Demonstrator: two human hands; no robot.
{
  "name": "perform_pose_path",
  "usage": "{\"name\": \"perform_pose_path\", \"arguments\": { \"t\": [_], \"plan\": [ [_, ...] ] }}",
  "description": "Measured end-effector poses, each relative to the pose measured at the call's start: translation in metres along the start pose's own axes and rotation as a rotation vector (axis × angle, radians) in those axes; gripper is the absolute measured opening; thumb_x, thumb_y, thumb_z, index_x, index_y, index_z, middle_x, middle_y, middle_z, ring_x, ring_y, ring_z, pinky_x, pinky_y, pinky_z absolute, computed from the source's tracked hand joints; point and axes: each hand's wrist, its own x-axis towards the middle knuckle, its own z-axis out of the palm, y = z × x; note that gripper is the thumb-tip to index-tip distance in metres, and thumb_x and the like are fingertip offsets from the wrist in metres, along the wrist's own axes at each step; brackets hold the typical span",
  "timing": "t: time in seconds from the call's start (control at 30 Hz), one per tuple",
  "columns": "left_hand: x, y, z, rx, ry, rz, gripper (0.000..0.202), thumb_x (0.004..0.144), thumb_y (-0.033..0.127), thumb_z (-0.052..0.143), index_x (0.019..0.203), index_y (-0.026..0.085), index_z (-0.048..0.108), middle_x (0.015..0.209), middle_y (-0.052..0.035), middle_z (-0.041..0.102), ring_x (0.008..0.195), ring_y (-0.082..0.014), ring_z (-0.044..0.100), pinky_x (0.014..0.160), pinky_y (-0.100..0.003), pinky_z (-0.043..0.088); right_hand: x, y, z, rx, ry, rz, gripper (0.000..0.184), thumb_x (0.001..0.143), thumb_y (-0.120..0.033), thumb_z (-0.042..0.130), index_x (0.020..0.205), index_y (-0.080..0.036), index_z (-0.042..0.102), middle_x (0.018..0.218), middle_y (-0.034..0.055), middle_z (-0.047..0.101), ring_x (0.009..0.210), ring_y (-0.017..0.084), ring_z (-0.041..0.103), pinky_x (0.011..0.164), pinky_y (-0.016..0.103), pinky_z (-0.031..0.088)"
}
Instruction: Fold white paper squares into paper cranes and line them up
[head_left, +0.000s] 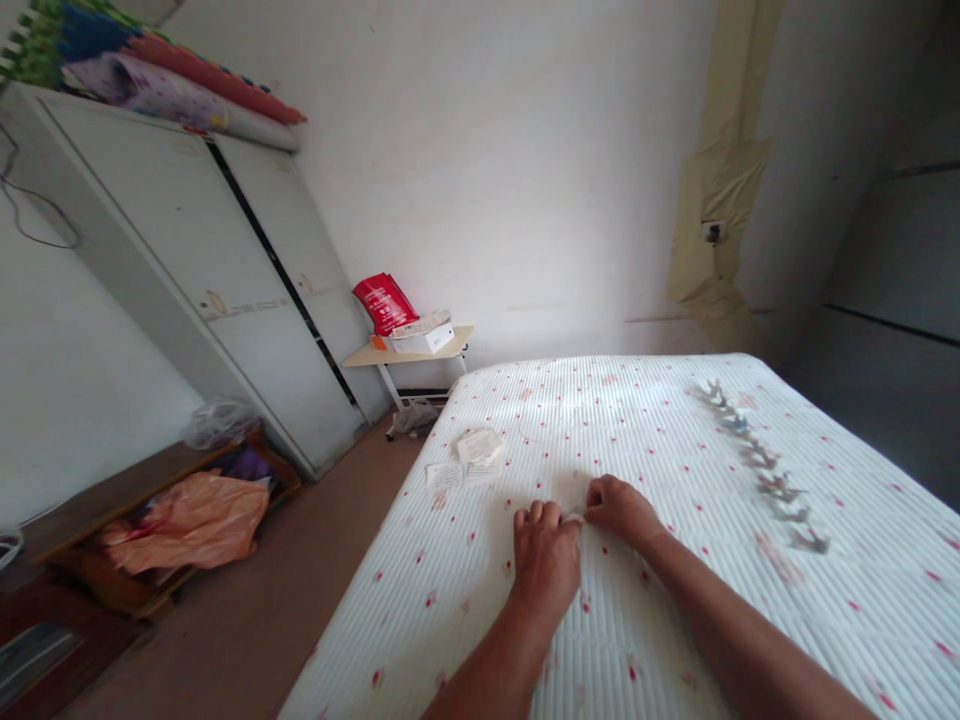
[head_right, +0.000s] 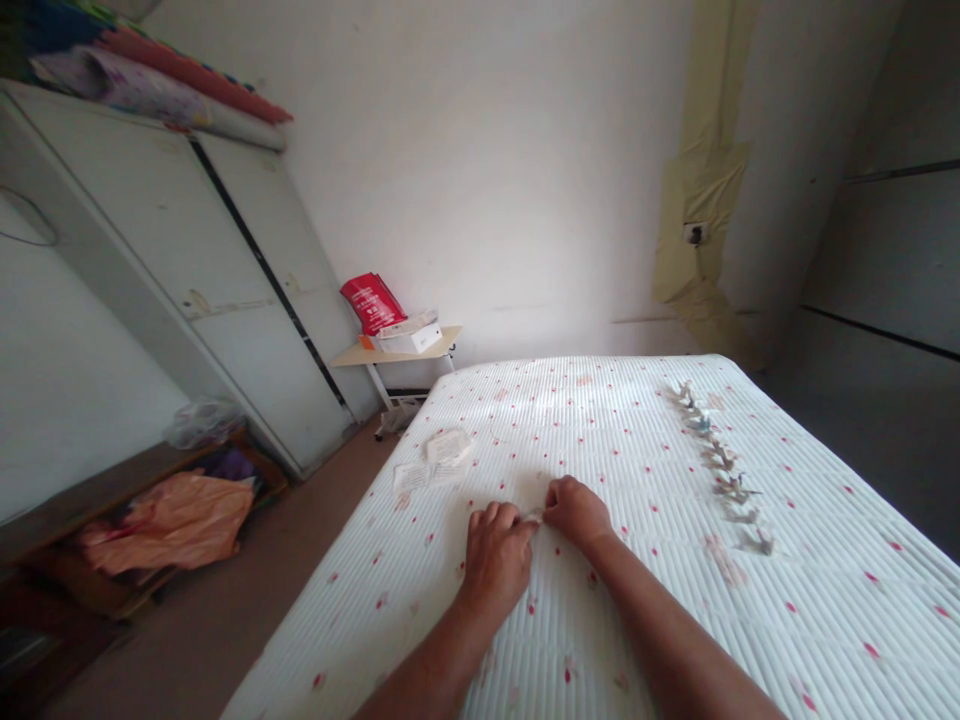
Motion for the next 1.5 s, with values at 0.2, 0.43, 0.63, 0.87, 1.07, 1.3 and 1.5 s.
{"name": "perform_pose_path", "arguments": {
  "t": [0.2,0.43,0.63,0.87,1.07,1.3,1.5],
  "plan": [
    [-0.001,-0.001,-0.004,0.001,-0.018,-0.009,0.023,0.085,0.018,0.047,0.091,0.028,0.067,0.087,-0.0047,0.056,0.090,-0.0197,0.045,0.077,-0.034,0.031,0.005,0.006,0.001,0.038,-0.027,-0.028,0.012,0.064,-0.012,0.055,0.067,-0.016,0.065,0.076,0.0039,0.064,0.068,0.013,0.057,0.059,0.021,0.035],
    [-0.002,0.001,-0.006,-0.021,-0.020,-0.048,0.020,0.081,0.017,0.049,0.085,0.026,0.067,0.087,-0.0038,0.056,0.092,-0.0195,0.045,0.077,-0.035,0.030,0.008,0.011,0.003,0.043,-0.037,-0.056,0.014,0.063,-0.011,0.053,0.067,-0.017,0.066,0.075,0.0032,0.065,0.069,0.013,0.057,0.059,0.021,0.035],
    [-0.002,0.001,-0.009,-0.042,-0.010,-0.051,0.018,0.079,0.018,0.051,0.082,0.025,0.067,0.087,-0.0037,0.057,0.093,-0.0200,0.046,0.078,-0.036,0.030,0.012,0.015,0.005,0.051,-0.055,-0.086,0.017,0.064,-0.010,0.051,0.068,-0.016,0.066,0.076,0.0042,0.066,0.070,0.013,0.058,0.060,0.021,0.036],
    [-0.001,0.001,-0.006,-0.071,0.019,-0.062,0.014,0.077,0.018,0.054,0.077,0.022,0.067,0.085,-0.0038,0.057,0.092,-0.0194,0.047,0.079,-0.035,0.030,0.006,0.008,0.002,0.019,-0.023,-0.073,0.008,0.065,-0.021,0.059,0.067,-0.017,0.065,0.074,0.0037,0.064,0.066,0.013,0.056,0.056,0.022,0.034],
    [0.006,-0.007,0.002,-0.175,0.011,-0.141,0.011,0.076,0.021,0.058,0.075,0.025,0.069,0.085,-0.0018,0.060,0.090,-0.0174,0.050,0.078,-0.031,0.032,0.004,0.006,0.000,0.013,-0.035,-0.065,0.011,0.065,-0.014,0.054,0.067,-0.017,0.064,0.076,0.0037,0.064,0.068,0.013,0.056,0.058,0.021,0.034],
    [0.021,-0.009,0.009,-0.283,0.048,-0.269,0.010,0.074,0.021,0.064,0.081,0.027,0.069,0.086,0.0015,0.065,0.089,-0.0150,0.054,0.081,-0.028,0.033,0.005,0.009,0.002,0.022,-0.034,-0.080,0.011,0.064,-0.013,0.053,0.066,-0.017,0.063,0.075,0.0032,0.062,0.067,0.013,0.056,0.058,0.021,0.034],
    [0.029,-0.004,0.011,-0.187,0.005,-0.334,0.007,0.075,0.025,0.064,0.077,0.028,0.070,0.086,0.0001,0.066,0.090,-0.0178,0.054,0.080,-0.031,0.032,0.007,0.015,0.006,0.037,-0.018,-0.106,0.016,0.064,-0.011,0.054,0.076,-0.016,0.063,0.083,0.0044,0.062,0.075,0.014,0.057,0.063,0.022,0.036]
  ]
}}
